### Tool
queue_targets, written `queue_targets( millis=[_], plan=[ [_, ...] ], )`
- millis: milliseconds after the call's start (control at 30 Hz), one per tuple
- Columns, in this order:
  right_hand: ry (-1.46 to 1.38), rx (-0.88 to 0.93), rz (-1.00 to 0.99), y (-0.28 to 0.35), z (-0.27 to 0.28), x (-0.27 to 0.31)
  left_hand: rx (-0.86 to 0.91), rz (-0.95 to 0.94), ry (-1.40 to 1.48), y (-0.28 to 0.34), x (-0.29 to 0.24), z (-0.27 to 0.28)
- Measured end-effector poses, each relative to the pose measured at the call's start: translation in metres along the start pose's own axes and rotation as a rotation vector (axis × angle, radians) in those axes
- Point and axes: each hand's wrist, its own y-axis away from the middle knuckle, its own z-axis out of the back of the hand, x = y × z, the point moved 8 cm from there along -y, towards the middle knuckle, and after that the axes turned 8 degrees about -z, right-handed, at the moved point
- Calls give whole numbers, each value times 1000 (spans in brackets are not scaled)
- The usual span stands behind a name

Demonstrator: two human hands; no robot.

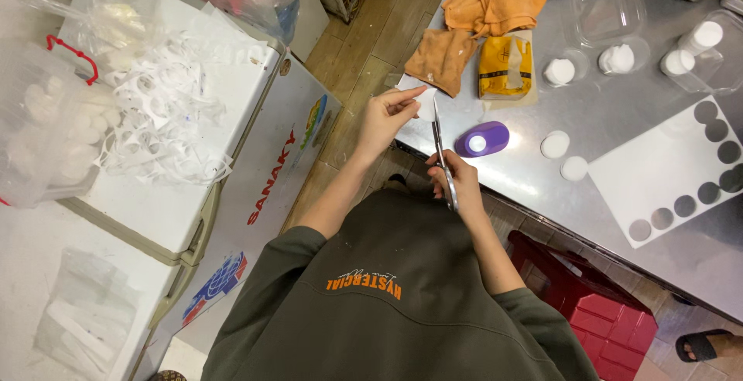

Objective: The person uses a purple hole puncher to cut circular stickers from a sheet of white adhesive paper, then peels the stickers and places them onto white plastic lids of containers.

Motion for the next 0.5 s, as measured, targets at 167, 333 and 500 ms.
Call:
queue_targets(
  millis=[167, 333, 500],
  plan=[
    [-45, -67, -63, -2, -3, -6, -10, 18, 27, -4, 21, 2],
    [-2, -130, -97, -7, -3, -20, 36, 114, 62, -6, 51, -2],
    [-46, -127, -153, -24, -5, -56, 30, 207, 84, -2, 90, 2]
  ],
)
